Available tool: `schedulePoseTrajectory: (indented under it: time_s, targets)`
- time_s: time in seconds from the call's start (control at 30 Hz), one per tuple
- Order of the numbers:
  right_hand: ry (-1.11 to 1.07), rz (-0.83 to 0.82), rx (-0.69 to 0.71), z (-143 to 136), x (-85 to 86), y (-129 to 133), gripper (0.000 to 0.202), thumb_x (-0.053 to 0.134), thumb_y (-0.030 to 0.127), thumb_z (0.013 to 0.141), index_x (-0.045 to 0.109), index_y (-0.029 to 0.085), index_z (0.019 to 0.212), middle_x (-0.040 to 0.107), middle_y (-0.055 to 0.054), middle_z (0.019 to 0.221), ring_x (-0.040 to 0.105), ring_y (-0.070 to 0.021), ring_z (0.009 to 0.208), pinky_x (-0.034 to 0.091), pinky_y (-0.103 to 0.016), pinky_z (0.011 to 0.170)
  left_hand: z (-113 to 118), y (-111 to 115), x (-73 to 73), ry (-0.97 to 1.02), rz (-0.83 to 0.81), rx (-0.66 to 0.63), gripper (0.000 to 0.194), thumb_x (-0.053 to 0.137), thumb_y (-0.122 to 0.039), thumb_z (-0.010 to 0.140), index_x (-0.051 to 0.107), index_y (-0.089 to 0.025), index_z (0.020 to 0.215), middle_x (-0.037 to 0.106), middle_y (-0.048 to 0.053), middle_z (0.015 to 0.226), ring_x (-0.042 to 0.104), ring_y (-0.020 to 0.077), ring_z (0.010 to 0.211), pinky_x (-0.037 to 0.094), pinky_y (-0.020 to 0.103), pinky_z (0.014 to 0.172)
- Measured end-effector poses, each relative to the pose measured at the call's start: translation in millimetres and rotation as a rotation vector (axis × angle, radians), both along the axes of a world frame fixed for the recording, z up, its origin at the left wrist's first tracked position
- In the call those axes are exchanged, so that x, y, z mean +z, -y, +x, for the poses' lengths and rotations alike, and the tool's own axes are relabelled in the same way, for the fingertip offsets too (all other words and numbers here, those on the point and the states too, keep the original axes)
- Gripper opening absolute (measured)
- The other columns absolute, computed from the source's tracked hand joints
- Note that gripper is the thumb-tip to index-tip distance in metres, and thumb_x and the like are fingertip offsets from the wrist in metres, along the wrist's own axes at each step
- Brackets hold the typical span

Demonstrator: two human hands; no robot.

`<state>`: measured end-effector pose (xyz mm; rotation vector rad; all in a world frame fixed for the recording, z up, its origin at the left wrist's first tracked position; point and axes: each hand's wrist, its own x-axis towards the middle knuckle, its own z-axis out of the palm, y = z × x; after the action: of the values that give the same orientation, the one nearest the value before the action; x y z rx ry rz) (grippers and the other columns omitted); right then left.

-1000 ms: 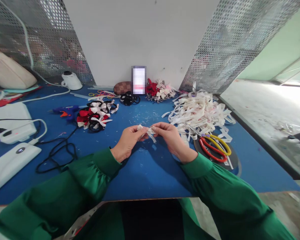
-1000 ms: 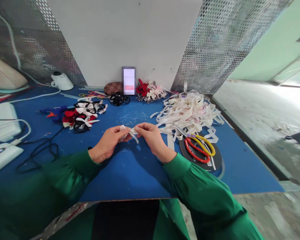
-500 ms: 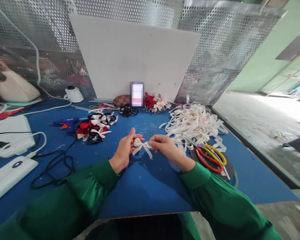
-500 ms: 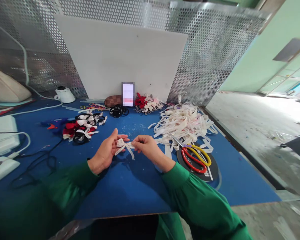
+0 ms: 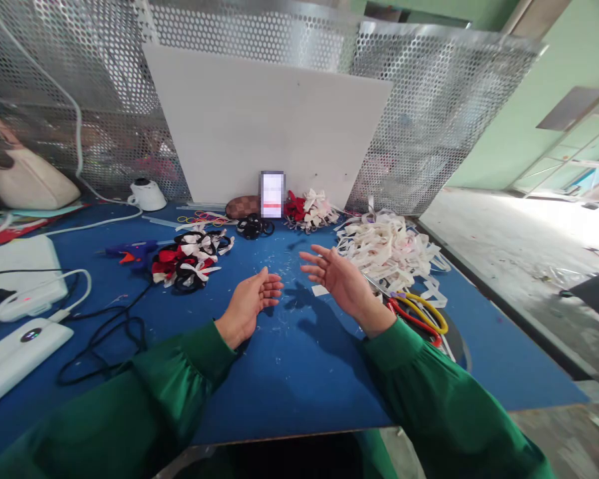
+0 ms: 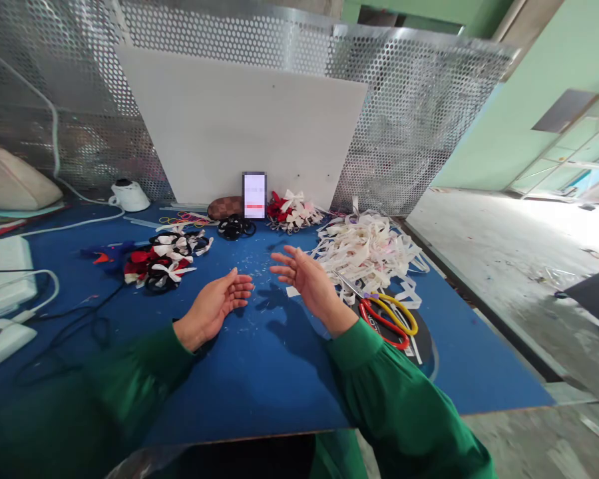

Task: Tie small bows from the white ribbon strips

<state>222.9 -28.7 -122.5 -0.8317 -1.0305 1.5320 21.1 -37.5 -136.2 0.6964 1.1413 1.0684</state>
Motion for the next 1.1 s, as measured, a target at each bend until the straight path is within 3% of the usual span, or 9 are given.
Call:
schedulePoseTrajectory:
  time_s: [0.17, 0.3, 0.5, 0.63, 0.7, 0.77, 0.87, 0.97, 1.1]
  targets:
    - [0.464, 0.115, 0.287, -19, -23.2, 13, 0.043, 0.073, 0.04, 0.081, 0.066, 0.019, 0.117, 0.075, -0.003, 0.085, 0.068, -0.0162, 0.07, 0.052, -0.031, 0.072, 2, 2, 0.1, -0.03, 0.055, -0.046, 0.032, 0.069, -0.042, 0.085, 0.072, -0.01, 0.083, 0.069, 0.007, 0.075, 0.062, 0.0116, 0.062, 0.049, 0.022, 0.059]
    - [0.778, 0.304, 0.285, -28, -31.5, 20, 0.03, 0.071, 0.028, 0.081, 0.069, 0.02, 0.11, 0.076, -0.003, 0.09, 0.069, -0.0195, 0.08, 0.049, -0.031, 0.074, 3, 3, -1.8, -0.063, 0.074, -0.05, 0.032, 0.073, -0.043, 0.08, 0.071, -0.011, 0.082, 0.067, 0.006, 0.073, 0.061, 0.0113, 0.062, 0.047, 0.022, 0.059]
    - [0.776, 0.397, 0.321, -25, -21.4, 21, 0.017, 0.066, 0.025, 0.084, 0.07, 0.024, 0.101, 0.077, -0.002, 0.093, 0.07, -0.0218, 0.085, 0.05, -0.034, 0.078, 3, 3, -2.1, -0.107, 0.097, -0.092, 0.028, 0.075, -0.039, 0.074, 0.072, -0.012, 0.082, 0.067, 0.004, 0.074, 0.06, 0.0112, 0.064, 0.047, 0.023, 0.06]
    - [0.782, 0.438, 0.282, -23, -13.8, 25, 0.009, 0.068, 0.025, 0.084, 0.072, 0.029, 0.091, 0.075, 0.003, 0.084, 0.067, -0.0197, 0.075, 0.048, -0.032, 0.07, 3, 3, -1.9, -0.134, 0.107, -0.115, 0.026, 0.075, -0.036, 0.071, 0.073, -0.013, 0.082, 0.066, 0.004, 0.073, 0.059, 0.0112, 0.064, 0.047, 0.023, 0.063]
    - [0.831, 0.442, 0.221, -20, -10.2, 25, 0.005, 0.069, 0.025, 0.083, 0.073, 0.029, 0.084, 0.072, 0.003, 0.074, 0.062, -0.0181, 0.066, 0.043, -0.03, 0.064, 3, 2, -2.5, -0.149, 0.113, -0.135, 0.026, 0.076, -0.036, 0.071, 0.073, -0.013, 0.082, 0.067, 0.004, 0.074, 0.059, 0.0112, 0.063, 0.046, 0.024, 0.063]
    - [0.947, 0.442, 0.071, -16, -6.1, 21, 0.004, 0.069, 0.027, 0.083, 0.073, 0.027, 0.082, 0.07, 0.001, 0.07, 0.06, -0.0186, 0.063, 0.039, -0.03, 0.062, 2, 2, -3.4, -0.159, 0.122, -0.156, 0.026, 0.076, -0.036, 0.07, 0.073, -0.013, 0.083, 0.067, 0.004, 0.074, 0.058, 0.0111, 0.062, 0.046, 0.024, 0.062]
    - [1.143, 0.432, -0.191, -3, 2.5, 11, 0.007, 0.068, 0.026, 0.085, 0.072, 0.024, 0.09, 0.071, -0.006, 0.082, 0.062, -0.0229, 0.074, 0.039, -0.033, 0.07, 2, 2, -4.2, -0.175, 0.132, -0.172, 0.028, 0.077, -0.037, 0.07, 0.073, -0.013, 0.084, 0.067, 0.004, 0.074, 0.058, 0.0109, 0.062, 0.046, 0.024, 0.062]
    - [1.425, 0.451, -0.42, 21, 12.7, 0, 0.005, 0.065, 0.025, 0.087, 0.069, 0.022, 0.087, 0.069, -0.007, 0.085, 0.061, -0.0232, 0.079, 0.038, -0.035, 0.078, 2, 2, -4.0, -0.194, 0.135, -0.176, 0.027, 0.076, -0.037, 0.071, 0.073, -0.014, 0.084, 0.067, 0.004, 0.074, 0.058, 0.0112, 0.063, 0.046, 0.025, 0.063]
    - [1.537, 0.357, -0.561, 67, 22.2, -10, 0.011, 0.058, 0.016, 0.089, 0.068, 0.017, 0.084, 0.069, -0.013, 0.085, 0.062, -0.0274, 0.085, 0.036, -0.04, 0.082, 3, 3, -3.4, -0.214, 0.138, -0.187, 0.023, 0.074, -0.035, 0.073, 0.073, -0.014, 0.084, 0.067, 0.004, 0.075, 0.058, 0.0113, 0.063, 0.047, 0.025, 0.064]
